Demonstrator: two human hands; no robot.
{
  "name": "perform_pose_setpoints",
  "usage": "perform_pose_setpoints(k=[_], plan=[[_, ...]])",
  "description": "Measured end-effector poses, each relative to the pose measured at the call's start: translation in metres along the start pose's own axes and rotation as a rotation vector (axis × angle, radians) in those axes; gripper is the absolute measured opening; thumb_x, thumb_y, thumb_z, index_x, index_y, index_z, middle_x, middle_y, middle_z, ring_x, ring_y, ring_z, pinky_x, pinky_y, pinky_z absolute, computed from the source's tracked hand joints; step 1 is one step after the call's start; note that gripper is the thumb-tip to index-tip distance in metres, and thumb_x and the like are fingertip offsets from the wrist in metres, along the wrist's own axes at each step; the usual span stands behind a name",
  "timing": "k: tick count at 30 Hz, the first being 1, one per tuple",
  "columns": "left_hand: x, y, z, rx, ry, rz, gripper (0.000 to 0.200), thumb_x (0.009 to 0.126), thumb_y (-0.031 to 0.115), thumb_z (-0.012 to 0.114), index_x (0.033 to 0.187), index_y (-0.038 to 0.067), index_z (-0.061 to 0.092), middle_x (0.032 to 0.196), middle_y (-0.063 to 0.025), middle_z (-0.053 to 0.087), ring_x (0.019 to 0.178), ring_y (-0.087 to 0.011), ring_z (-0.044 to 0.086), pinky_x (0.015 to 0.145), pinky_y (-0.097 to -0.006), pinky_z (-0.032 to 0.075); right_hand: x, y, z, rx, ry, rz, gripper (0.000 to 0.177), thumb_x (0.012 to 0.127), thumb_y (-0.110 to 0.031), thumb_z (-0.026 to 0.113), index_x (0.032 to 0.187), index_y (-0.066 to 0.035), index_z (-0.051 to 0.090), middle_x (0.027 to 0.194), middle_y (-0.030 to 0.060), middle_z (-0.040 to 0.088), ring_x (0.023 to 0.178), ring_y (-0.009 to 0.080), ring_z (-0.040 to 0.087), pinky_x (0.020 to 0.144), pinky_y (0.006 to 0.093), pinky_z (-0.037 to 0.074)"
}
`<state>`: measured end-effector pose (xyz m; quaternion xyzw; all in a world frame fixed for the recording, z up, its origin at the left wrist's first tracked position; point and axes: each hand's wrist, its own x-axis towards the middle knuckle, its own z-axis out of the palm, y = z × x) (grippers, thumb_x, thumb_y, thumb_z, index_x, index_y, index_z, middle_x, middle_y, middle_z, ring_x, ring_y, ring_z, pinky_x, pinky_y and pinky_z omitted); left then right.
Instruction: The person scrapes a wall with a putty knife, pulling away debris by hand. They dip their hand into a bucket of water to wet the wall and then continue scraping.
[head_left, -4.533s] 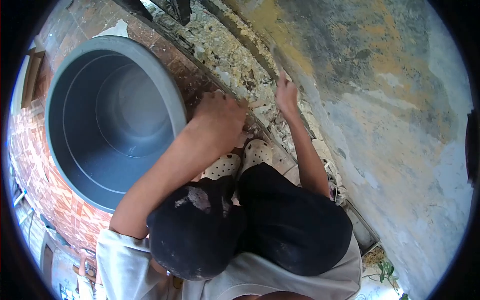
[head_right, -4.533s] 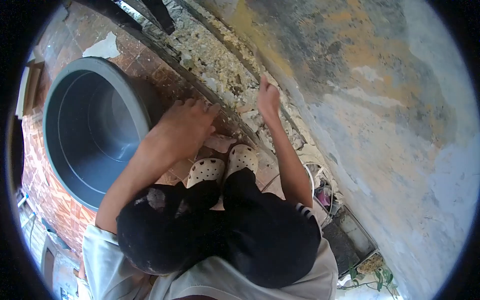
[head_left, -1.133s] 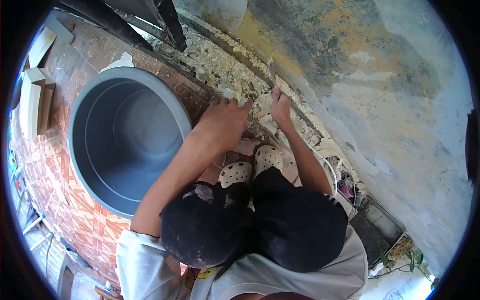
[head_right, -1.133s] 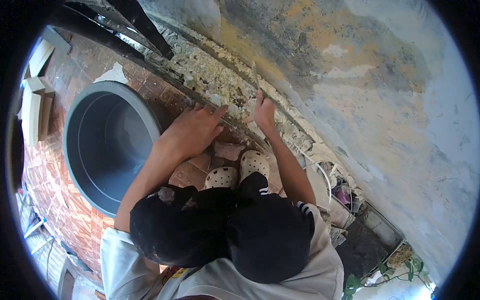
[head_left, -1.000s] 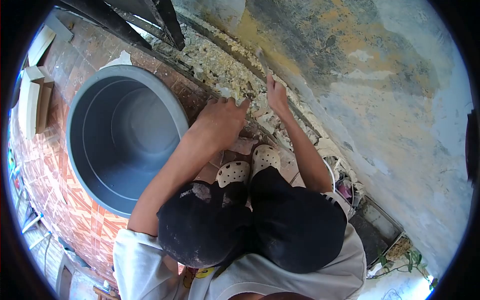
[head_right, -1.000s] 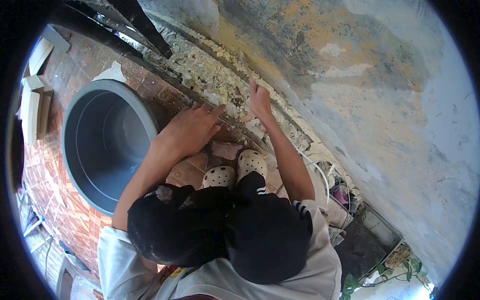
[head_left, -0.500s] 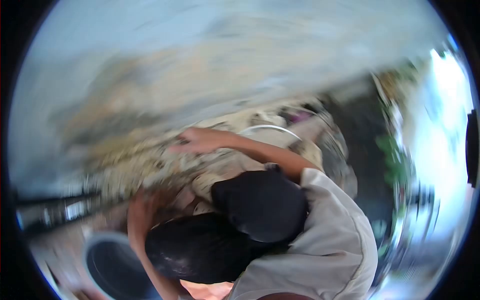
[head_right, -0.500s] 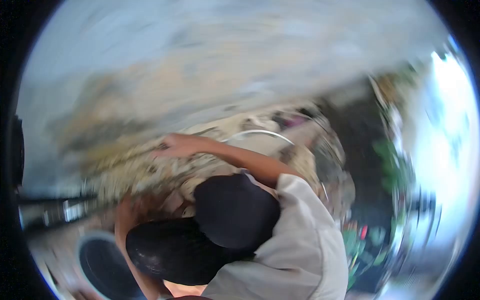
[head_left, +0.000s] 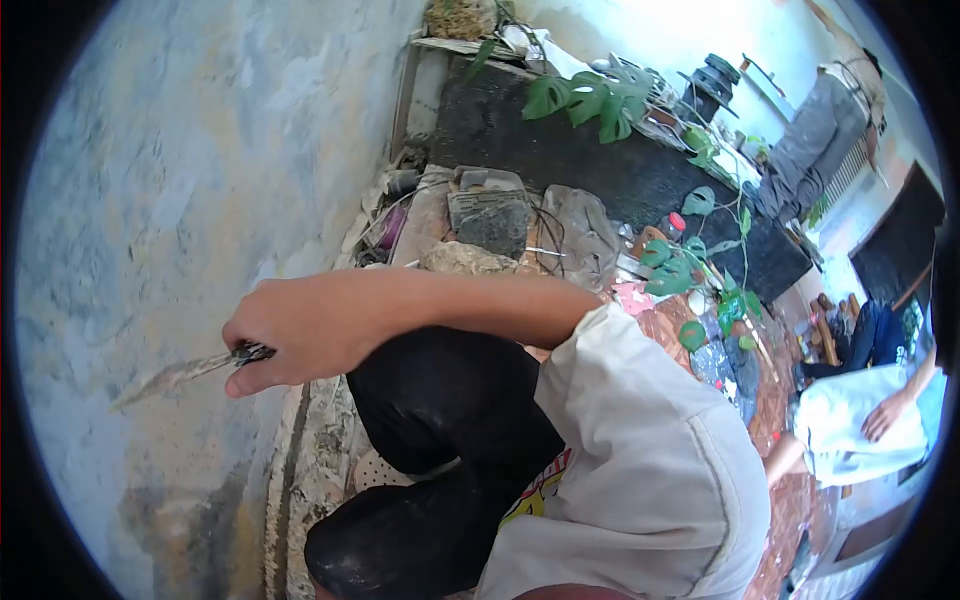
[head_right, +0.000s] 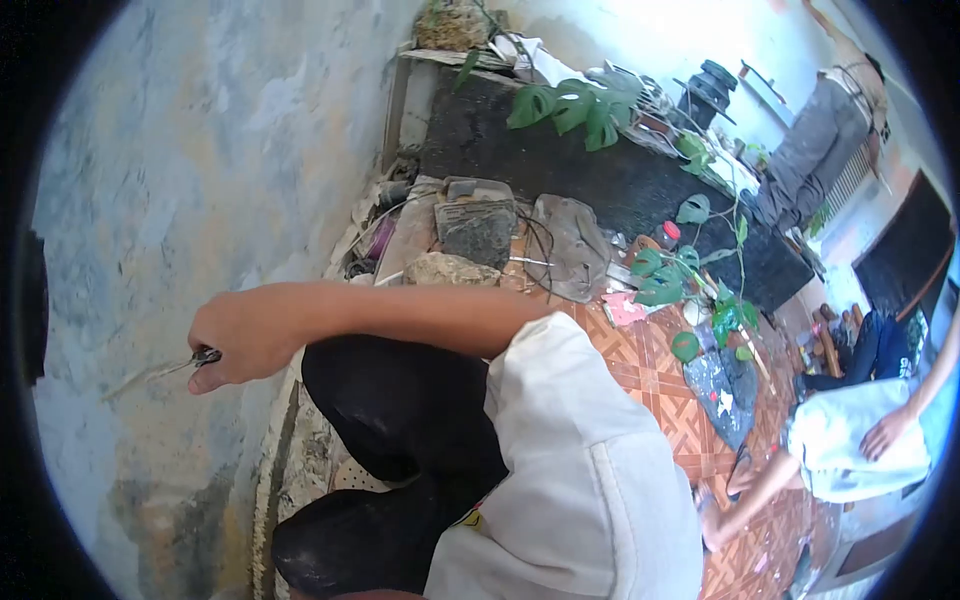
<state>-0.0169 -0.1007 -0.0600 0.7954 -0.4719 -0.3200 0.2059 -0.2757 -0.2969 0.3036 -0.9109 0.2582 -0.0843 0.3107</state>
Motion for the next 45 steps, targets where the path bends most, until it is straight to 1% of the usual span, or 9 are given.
perform_pose_setpoints(k=[5,8,11,26,30,36,39,42,45], plan=[[0.016,0.010,0.003,0.018,-0.026,0.052,0.055,0.090,0.028,0.062,0.133,-0.001,0.047,0.110,-0.0325,0.059,0.106,-0.0446,0.057,0.088,-0.0462,0.046,-0.003,0.004,0.011,0.170,0.264,0.000,0.047,0.094,-0.037,0.057,0.095,0.010,0.060,0.068,0.0198,0.059,0.068,0.0307,0.060,0.066,0.0395,0.046],[0.024,0.013,0.006,0.022,-0.041,0.078,0.054,0.090,0.028,0.062,0.133,-0.001,0.047,0.110,-0.0324,0.059,0.106,-0.0446,0.057,0.088,-0.0462,0.046,-0.004,-0.003,0.009,0.244,0.263,0.065,0.046,0.094,-0.036,0.056,0.095,0.010,0.060,0.067,0.0178,0.057,0.064,0.0273,0.057,0.064,0.0392,0.045],[0.032,0.018,0.010,0.021,-0.057,0.101,0.054,0.090,0.028,0.062,0.133,-0.001,0.047,0.111,-0.0324,0.059,0.106,-0.0446,0.057,0.088,-0.0463,0.046,-0.004,0.008,0.020,0.292,0.319,-0.017,0.047,0.095,-0.036,0.056,0.094,0.011,0.060,0.064,0.0154,0.056,0.062,0.0242,0.054,0.062,0.0386,0.043],[0.058,0.028,0.021,0.020,-0.097,0.165,0.053,0.090,0.027,0.061,0.133,-0.001,0.047,0.111,-0.0323,0.059,0.107,-0.0446,0.057,0.088,-0.0464,0.046,0.000,0.015,0.020,0.281,0.331,0.048,0.048,0.095,-0.037,0.057,0.090,0.011,0.059,0.063,0.0142,0.055,0.061,0.0239,0.053,0.061,0.0393,0.042],[0.061,0.028,0.024,0.010,-0.103,0.170,0.053,0.090,0.027,0.061,0.133,-0.001,0.047,0.111,-0.0323,0.059,0.107,-0.0446,0.057,0.089,-0.0465,0.046,0.003,0.020,0.022,0.287,0.395,0.011,0.047,0.096,-0.037,0.056,0.088,0.010,0.060,0.062,0.0101,0.052,0.060,0.0188,0.050,0.059,0.0376,0.041],[0.061,0.026,0.028,-0.005,-0.094,0.145,0.053,0.090,0.027,0.061,0.133,-0.001,0.047,0.111,-0.0322,0.059,0.107,-0.0446,0.057,0.089,-0.0465,0.046,0.006,0.022,0.019,0.537,0.499,0.079,0.048,0.098,-0.043,0.051,0.089,0.004,0.055,0.060,-0.0005,0.041,0.056,0.0091,0.044,0.051,0.0297,0.039],[0.062,0.025,0.030,-0.013,-0.097,0.139,0.052,0.090,0.026,0.061,0.133,-0.001,0.047,0.112,-0.0322,0.059,0.107,-0.0446,0.056,0.089,-0.0466,0.046,0.007,0.021,0.018,0.549,0.504,0.084,0.046,0.099,-0.040,0.050,0.079,0.001,0.050,0.056,-0.0006,0.042,0.051,0.0081,0.041,0.047,0.0294,0.036],[0.063,0.024,0.031,-0.015,-0.095,0.136,0.052,0.090,0.026,0.061,0.133,-0.001,0.047,0.112,-0.0322,0.059,0.108,-0.0446,0.056,0.089,-0.0466,0.046,0.006,0.017,0.017,0.569,0.492,0.105,0.045,0.099,-0.040,0.049,0.081,0.001,0.051,0.056,-0.0015,0.041,0.050,0.0080,0.040,0.046,0.0290,0.035],[0.064,0.023,0.032,-0.018,-0.094,0.132,0.052,0.090,0.026,0.061,0.133,-0.001,0.048,0.112,-0.0321,0.059,0.108,-0.0446,0.056,0.089,-0.0466,0.045,0.007,0.020,0.016,0.619,0.455,0.128,0.048,0.098,-0.047,0.050,0.094,0.001,0.052,0.056,-0.0050,0.036,0.047,0.0051,0.036,0.041,0.0246,0.031]])
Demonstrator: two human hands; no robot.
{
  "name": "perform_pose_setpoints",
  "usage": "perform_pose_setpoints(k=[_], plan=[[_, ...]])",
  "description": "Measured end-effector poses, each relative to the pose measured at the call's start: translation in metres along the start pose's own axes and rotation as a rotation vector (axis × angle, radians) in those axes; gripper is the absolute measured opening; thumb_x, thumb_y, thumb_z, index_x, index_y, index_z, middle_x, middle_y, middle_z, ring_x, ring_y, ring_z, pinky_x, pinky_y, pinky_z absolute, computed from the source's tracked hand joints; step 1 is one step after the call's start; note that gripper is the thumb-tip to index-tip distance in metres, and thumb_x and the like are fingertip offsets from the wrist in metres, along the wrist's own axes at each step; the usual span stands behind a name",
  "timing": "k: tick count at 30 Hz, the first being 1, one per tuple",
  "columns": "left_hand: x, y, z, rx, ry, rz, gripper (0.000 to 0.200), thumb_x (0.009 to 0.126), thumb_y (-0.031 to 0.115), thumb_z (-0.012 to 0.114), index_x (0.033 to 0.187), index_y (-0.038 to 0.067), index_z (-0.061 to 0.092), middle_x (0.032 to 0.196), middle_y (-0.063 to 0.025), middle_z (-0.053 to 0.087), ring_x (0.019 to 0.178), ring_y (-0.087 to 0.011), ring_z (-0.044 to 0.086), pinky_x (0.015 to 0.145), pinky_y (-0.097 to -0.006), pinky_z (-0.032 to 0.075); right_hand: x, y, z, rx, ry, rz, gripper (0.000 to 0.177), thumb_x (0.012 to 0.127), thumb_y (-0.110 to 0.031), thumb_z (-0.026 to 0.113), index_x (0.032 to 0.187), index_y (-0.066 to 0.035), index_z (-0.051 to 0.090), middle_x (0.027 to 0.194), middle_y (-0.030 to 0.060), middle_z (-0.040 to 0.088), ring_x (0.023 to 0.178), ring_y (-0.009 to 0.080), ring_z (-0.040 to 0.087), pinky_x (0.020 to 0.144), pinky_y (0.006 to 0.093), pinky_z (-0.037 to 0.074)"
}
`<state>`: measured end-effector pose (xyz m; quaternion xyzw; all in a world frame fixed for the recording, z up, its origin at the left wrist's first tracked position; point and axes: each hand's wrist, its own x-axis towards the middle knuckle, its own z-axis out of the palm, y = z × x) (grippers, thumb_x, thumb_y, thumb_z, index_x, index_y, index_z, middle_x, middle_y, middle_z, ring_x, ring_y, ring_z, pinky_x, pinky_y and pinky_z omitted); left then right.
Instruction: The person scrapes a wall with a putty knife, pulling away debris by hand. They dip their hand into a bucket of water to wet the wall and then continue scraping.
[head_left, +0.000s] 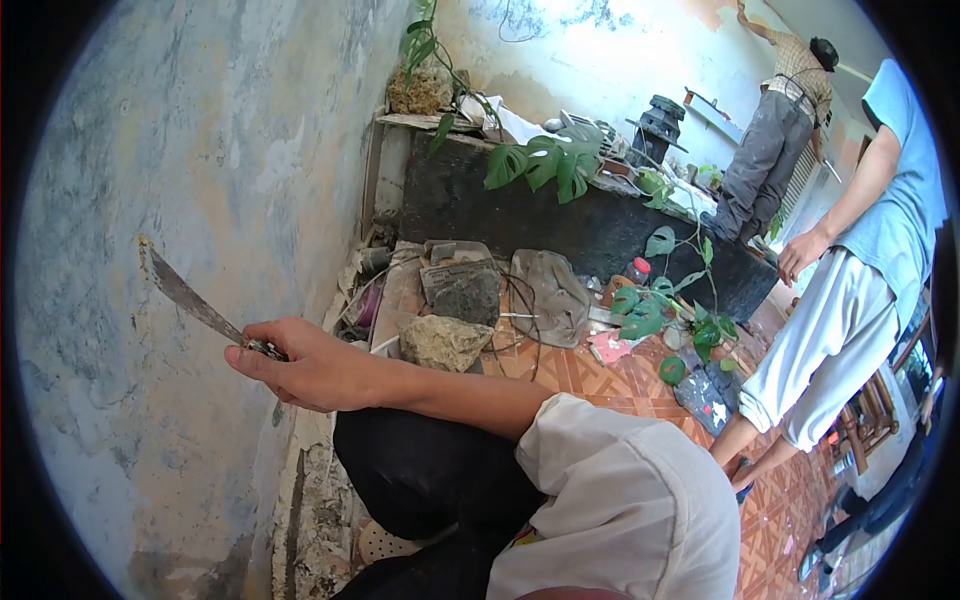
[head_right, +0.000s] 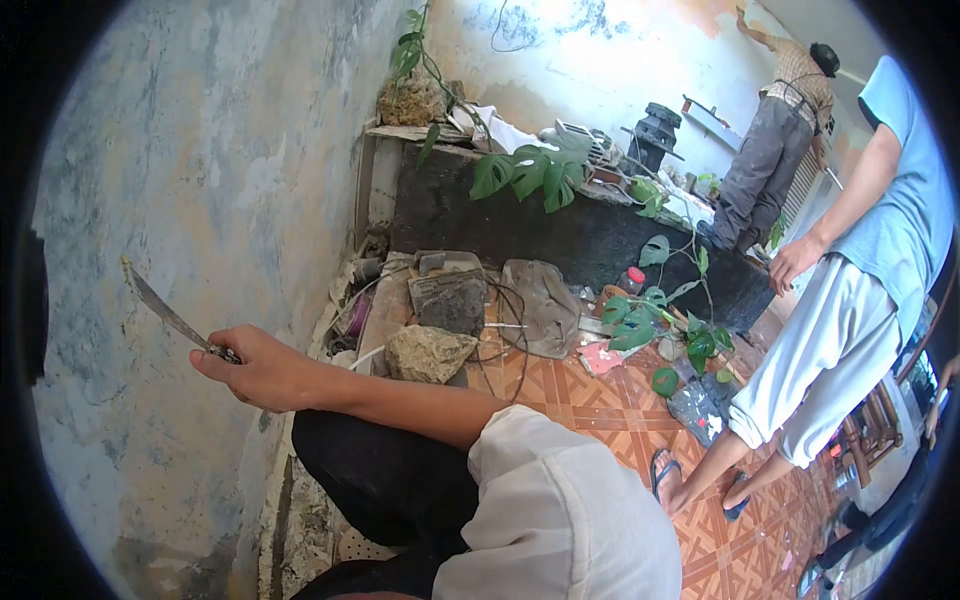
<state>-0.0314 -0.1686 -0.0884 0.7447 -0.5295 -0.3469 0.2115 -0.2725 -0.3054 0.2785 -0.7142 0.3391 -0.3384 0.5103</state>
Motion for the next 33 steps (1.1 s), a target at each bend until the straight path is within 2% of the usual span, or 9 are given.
perform_pose_setpoints(k=[12,15,21,24,33], plan=[[0.008,-0.001,0.005,-0.011,-0.005,0.004,0.051,0.090,0.025,0.061,0.132,-0.001,0.048,0.112,-0.0320,0.059,0.108,-0.0445,0.056,0.089,-0.0467,0.045,0.002,0.001,0.004,0.058,-0.012,0.040,0.043,0.099,-0.044,0.047,0.092,-0.002,0.049,0.053,-0.0060,0.034,0.041,0.0045,0.033,0.037,0.0239,0.029],[0.009,-0.001,0.005,-0.010,-0.007,0.006,0.051,0.090,0.025,0.060,0.132,-0.001,0.048,0.112,-0.0320,0.059,0.108,-0.0445,0.056,0.089,-0.0468,0.045,0.002,0.001,0.003,0.023,-0.001,0.020,0.047,0.100,-0.043,0.047,0.095,0.003,0.052,0.052,-0.0033,0.040,0.041,0.0058,0.038,0.038,0.0245,0.031],[0.011,-0.002,0.005,-0.008,-0.010,0.007,0.051,0.091,0.025,0.060,0.132,-0.001,0.048,0.112,-0.0320,0.059,0.109,-0.0445,0.056,0.089,-0.0468,0.045,0.001,-0.001,0.004,0.048,0.012,0.031,0.047,0.100,-0.044,0.047,0.092,0.002,0.050,0.051,-0.0034,0.039,0.040,0.0058,0.037,0.037,0.0246,0.031],[0.012,-0.002,0.006,-0.009,-0.005,0.007,0.051,0.091,0.025,0.060,0.132,-0.001,0.048,0.113,-0.0319,0.059,0.109,-0.0445,0.056,0.089,-0.0469,0.045,0.005,0.006,0.004,0.126,-0.013,0.042,0.044,0.099,-0.044,0.047,0.099,-0.001,0.049,0.055,-0.0072,0.033,0.042,0.0032,0.031,0.036,0.0227,0.027],[0.009,-0.007,0.004,-0.010,-0.001,0.000,0.050,0.091,0.024,0.060,0.132,-0.001,0.048,0.113,-0.0319,0.059,0.109,-0.0445,0.056,0.090,-0.0470,0.045,0.003,-0.001,0.005,0.071,0.003,0.055,0.044,0.099,-0.046,0.046,0.097,-0.002,0.048,0.055,-0.0074,0.032,0.041,0.0029,0.030,0.036,0.0224,0.027]])
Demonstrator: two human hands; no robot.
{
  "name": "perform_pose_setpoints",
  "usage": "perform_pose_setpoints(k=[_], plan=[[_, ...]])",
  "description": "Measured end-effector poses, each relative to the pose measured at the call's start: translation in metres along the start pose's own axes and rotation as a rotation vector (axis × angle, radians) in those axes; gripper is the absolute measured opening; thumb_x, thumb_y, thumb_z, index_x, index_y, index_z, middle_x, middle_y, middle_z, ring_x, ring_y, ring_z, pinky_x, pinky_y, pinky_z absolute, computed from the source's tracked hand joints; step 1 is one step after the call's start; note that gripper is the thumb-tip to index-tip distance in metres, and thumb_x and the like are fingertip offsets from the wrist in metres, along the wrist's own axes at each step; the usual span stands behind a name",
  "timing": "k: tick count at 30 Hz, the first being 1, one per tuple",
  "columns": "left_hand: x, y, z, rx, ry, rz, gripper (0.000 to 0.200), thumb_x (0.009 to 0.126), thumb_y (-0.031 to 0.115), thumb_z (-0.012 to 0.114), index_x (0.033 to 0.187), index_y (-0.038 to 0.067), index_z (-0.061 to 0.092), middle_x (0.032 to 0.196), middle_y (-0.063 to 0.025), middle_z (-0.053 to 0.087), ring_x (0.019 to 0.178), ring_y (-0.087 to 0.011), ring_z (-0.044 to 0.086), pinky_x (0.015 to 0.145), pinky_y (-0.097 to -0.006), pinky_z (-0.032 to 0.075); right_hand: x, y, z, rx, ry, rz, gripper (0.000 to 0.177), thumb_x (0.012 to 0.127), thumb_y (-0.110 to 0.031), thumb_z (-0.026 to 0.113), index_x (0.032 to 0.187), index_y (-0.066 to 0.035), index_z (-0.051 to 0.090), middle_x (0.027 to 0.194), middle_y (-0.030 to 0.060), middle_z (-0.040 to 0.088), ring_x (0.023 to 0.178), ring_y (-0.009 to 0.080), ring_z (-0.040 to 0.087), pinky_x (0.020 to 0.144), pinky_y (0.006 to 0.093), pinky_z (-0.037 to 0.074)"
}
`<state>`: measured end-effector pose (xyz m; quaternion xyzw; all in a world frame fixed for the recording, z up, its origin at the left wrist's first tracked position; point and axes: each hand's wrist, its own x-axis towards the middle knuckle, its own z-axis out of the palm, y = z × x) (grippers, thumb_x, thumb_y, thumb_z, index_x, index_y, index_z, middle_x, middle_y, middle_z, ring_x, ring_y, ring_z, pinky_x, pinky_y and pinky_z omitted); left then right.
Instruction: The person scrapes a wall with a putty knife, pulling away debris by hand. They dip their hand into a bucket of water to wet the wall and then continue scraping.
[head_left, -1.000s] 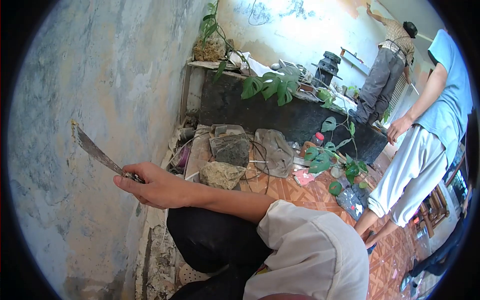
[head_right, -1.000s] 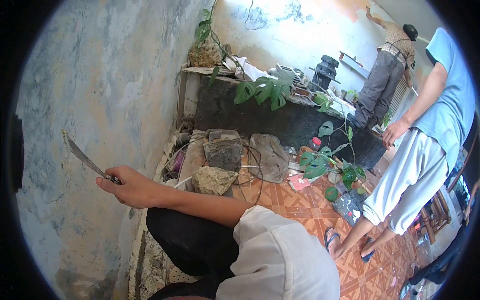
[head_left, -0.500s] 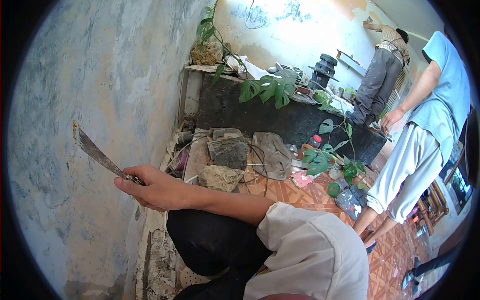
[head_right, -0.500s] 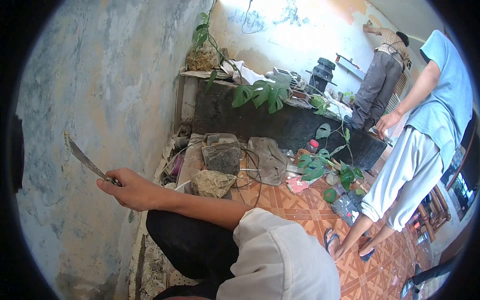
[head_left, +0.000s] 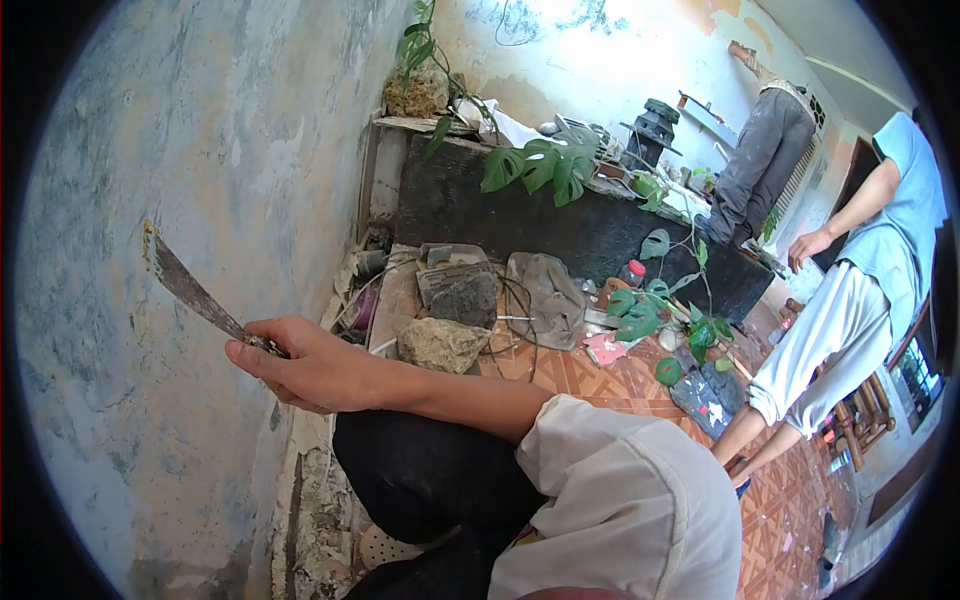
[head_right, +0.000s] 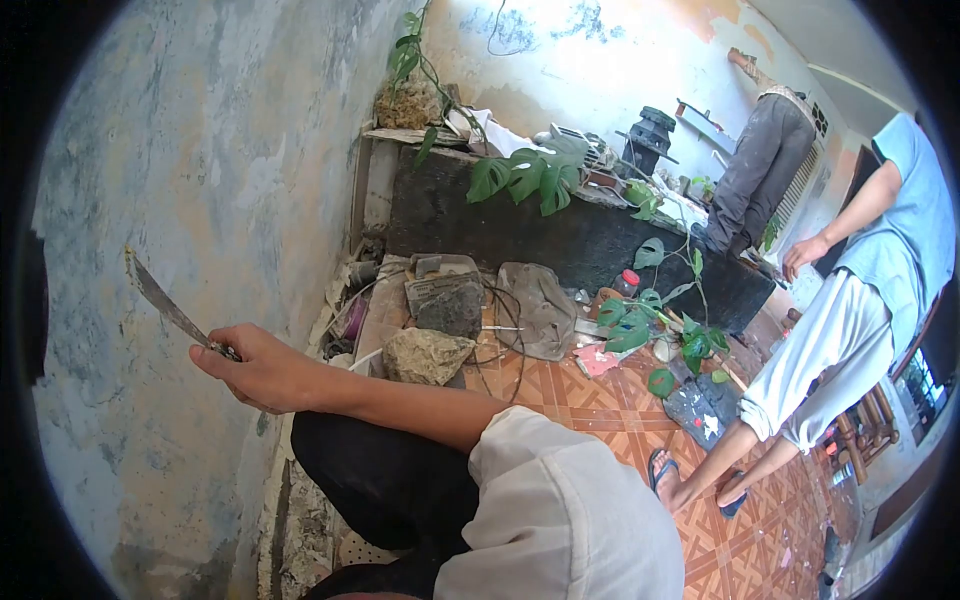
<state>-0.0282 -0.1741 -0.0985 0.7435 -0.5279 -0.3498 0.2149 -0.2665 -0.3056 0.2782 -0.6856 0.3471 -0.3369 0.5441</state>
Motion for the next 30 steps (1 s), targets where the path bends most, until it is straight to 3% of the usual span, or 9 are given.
perform_pose_setpoints(k=[3,6,9,15,25,29,30], plan=[[0.000,0.000,-0.001,0.003,0.001,0.000,0.050,0.091,0.024,0.060,0.132,-0.001,0.048,0.113,-0.0318,0.059,0.109,-0.0445,0.056,0.090,-0.0470,0.045,0.002,0.004,-0.002,0.025,0.014,-0.063,0.045,0.099,-0.046,0.047,0.089,-0.002,0.048,0.052,-0.0039,0.039,0.039,0.0063,0.036,0.035,0.0256,0.029],[-0.001,-0.001,-0.003,0.002,0.006,-0.002,0.050,0.091,0.024,0.060,0.132,-0.001,0.048,0.113,-0.0318,0.058,0.109,-0.0445,0.056,0.090,-0.0470,0.045,0.002,0.008,-0.002,0.191,0.047,-0.085,0.043,0.098,-0.050,0.046,0.084,-0.009,0.041,0.054,-0.0065,0.030,0.038,0.0032,0.028,0.032,0.0225,0.024],[-0.002,-0.002,-0.003,0.003,0.013,-0.003,0.050,0.091,0.024,0.060,0.132,-0.001,0.048,0.113,-0.0318,0.058,0.109,-0.0445,0.055,0.090,-0.0470,0.045,-0.003,-0.002,0.001,0.350,0.154,-0.143,0.048,0.097,-0.055,0.045,0.077,-0.012,0.035,0.054,-0.0048,0.029,0.036,0.0039,0.027,0.030,0.0227,0.022],[-0.003,-0.005,-0.008,0.005,0.025,0.000,0.049,0.091,0.023,0.059,0.132,-0.001,0.048,0.113,-0.0317,0.058,0.110,-0.0445,0.055,0.090,-0.0471,0.045,-0.002,0.000,-0.002,0.364,0.187,-0.153,0.053,0.096,-0.058,0.042,0.071,-0.013,0.032,0.053,-0.0035,0.029,0.034,0.0045,0.028,0.029,0.0228,0.021],[-0.023,-0.025,-0.024,0.001,0.090,-0.028,0.049,0.091,0.023,0.059,0.132,-0.001,0.049,0.114,-0.0317,0.058,0.110,-0.0445,0.055,0.090,-0.0472,0.045,-0.004,-0.001,0.004,0.364,0.157,-0.111,0.048,0.097,-0.055,0.044,0.076,-0.012,0.036,0.055,-0.0041,0.031,0.037,0.0044,0.029,0.031,0.0224,0.022],[-0.087,-0.051,-0.036,-0.020,0.162,-0.082,0.048,0.091,0.023,0.059,0.132,-0.001,0.049,0.114,-0.0316,0.058,0.110,-0.0445,0.055,0.090,-0.0472,0.045,0.002,0.003,0.010,0.259,0.102,-0.005,0.040,0.097,-0.048,0.049,0.084,-0.010,0.046,0.058,-0.0058,0.036,0.044,0.0039,0.033,0.039,0.0223,0.027],[-0.113,-0.051,-0.038,-0.028,0.189,-0.113,0.048,0.091,0.023,0.059,0.132,-0.001,0.049,0.114,-0.0316,0.058,0.110,-0.0445,0.055,0.090,-0.0473,0.045,0.000,0.000,0.013,0.151,0.070,0.026,0.042,0.096,-0.051,0.050,0.085,-0.011,0.047,0.061,-0.0034,0.038,0.041,0.0024,0.031,0.032,0.0183,0.021]])
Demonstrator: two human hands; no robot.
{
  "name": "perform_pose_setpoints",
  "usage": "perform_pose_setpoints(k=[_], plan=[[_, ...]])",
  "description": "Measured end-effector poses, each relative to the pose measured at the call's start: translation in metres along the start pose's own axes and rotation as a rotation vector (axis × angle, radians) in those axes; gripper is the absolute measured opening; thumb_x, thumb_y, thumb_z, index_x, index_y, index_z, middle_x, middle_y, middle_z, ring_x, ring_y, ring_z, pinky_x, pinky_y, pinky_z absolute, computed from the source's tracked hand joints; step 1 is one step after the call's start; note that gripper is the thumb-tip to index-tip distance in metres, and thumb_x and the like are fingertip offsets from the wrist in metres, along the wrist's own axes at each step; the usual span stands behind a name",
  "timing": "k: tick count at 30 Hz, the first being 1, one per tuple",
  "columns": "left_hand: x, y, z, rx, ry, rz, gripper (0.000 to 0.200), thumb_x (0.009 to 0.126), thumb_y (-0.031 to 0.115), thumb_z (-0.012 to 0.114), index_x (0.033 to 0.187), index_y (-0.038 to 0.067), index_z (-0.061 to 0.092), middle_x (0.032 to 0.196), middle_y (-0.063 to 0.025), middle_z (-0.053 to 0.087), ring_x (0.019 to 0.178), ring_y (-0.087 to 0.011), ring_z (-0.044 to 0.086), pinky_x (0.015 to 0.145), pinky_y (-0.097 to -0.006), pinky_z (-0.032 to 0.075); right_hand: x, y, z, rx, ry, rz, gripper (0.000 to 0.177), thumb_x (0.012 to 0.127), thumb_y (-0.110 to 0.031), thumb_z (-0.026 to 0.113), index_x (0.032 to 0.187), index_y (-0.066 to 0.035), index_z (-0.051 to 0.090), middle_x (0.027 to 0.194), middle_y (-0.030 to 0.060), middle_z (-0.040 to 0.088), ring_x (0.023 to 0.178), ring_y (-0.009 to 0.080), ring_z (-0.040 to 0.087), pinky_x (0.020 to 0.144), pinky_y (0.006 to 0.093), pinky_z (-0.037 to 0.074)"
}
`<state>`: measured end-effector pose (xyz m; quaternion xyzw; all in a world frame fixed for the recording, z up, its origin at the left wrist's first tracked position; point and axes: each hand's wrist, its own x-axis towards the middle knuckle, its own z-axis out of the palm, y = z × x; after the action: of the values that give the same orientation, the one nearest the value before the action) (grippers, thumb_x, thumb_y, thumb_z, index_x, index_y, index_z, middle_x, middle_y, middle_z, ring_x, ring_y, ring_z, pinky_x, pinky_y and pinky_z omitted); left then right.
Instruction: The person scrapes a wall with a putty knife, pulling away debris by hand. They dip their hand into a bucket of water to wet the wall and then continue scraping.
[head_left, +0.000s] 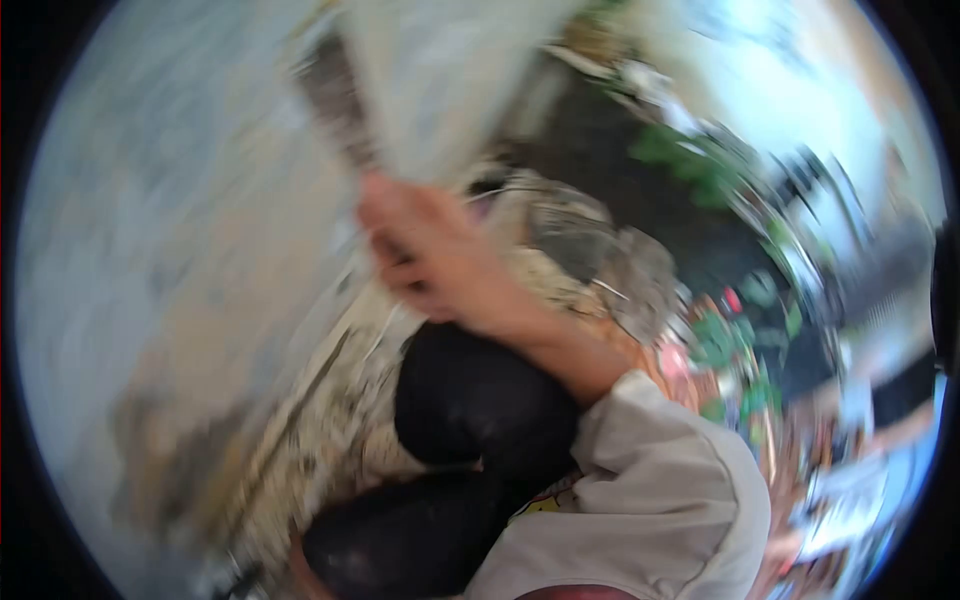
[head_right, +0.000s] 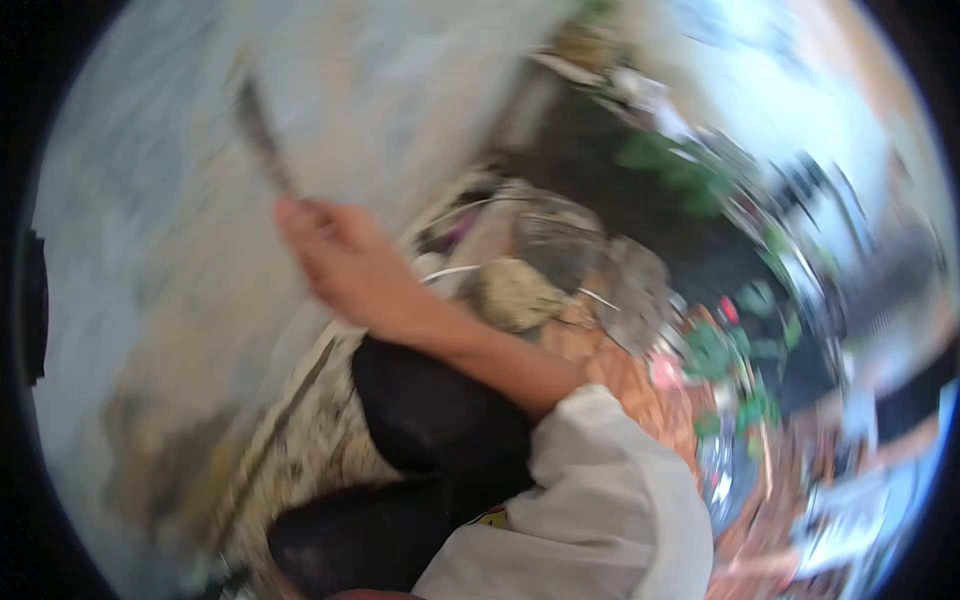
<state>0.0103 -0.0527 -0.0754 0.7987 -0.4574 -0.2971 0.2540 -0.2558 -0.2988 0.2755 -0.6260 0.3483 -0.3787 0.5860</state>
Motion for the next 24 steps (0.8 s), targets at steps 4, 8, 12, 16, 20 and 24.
perform_pose_setpoints(k=[4,8,12,16,20,24], plan=[[-0.068,0.026,-0.015,0.015,0.094,-0.062,0.048,0.091,0.022,0.059,0.132,-0.001,0.049,0.114,-0.0316,0.058,0.110,-0.0445,0.055,0.090,-0.0473,0.045,-0.008,-0.003,0.016,-0.169,-0.112,-0.002,0.038,0.100,-0.043,0.041,0.093,-0.006,0.050,0.055,-0.0033,0.035,0.037,0.0055,0.030,0.032,0.0212,0.021],[-0.080,0.059,-0.031,-0.133,0.103,-0.265,0.050,0.093,0.030,0.053,0.133,0.001,0.048,0.113,-0.0289,0.060,0.105,-0.0432,0.057,0.091,-0.0484,0.045,-0.008,0.001,0.033,0.197,-0.373,0.130,0.040,0.097,-0.041,0.046,0.101,-0.001,0.051,0.062,-0.0001,0.040,0.045,0.0057,0.036,0.034,0.0193,0.025],[-0.087,0.055,-0.025,-0.050,0.161,-0.262,0.051,0.092,0.024,0.052,0.138,0.002,0.043,0.088,-0.0257,0.065,0.091,-0.0407,0.062,0.084,-0.0474,0.046,0.010,0.006,0.053,-0.122,-0.806,0.171,0.032,0.095,-0.029,0.053,0.109,0.000,0.047,0.069,0.0029,0.046,0.052,0.0061,0.041,0.041,0.0189,0.030],[-0.085,0.058,-0.033,-0.074,0.184,-0.226,0.051,0.093,0.021,0.052,0.139,0.003,0.041,0.087,-0.0267,0.064,0.092,-0.0418,0.060,0.084,-0.0484,0.046,0.022,0.015,0.094,-0.435,-1.088,0.213,0.027,0.094,-0.011,0.057,0.114,-0.001,0.043,0.073,0.0045,0.053,0.050,0.0068,0.043,0.047,0.0214,0.035],[-0.088,0.083,-0.058,-0.152,0.256,-0.314,0.049,0.093,0.020,0.052,0.138,0.003,0.041,0.094,-0.0280,0.062,0.095,-0.0431,0.059,0.085,-0.0485,0.045,0.064,0.080,0.140,-0.413,-1.457,0.332,0.028,0.097,-0.015,0.054,0.118,-0.003,0.040,0.069,0.0041,0.054,0.045,0.0063,0.042,0.042,0.0226,0.034],[-0.080,0.088,-0.060,0.028,0.520,-0.377,0.047,0.094,0.020,0.051,0.137,0.002,0.043,0.092,-0.0278,0.062,0.094,-0.0432,0.059,0.083,-0.0466,0.046,0.081,0.158,0.182,-0.454,-1.546,0.365,0.029,0.098,-0.020,0.054,0.119,-0.004,0.039,0.066,0.0027,0.051,0.041,0.0051,0.041,0.038,0.0225,0.033]])
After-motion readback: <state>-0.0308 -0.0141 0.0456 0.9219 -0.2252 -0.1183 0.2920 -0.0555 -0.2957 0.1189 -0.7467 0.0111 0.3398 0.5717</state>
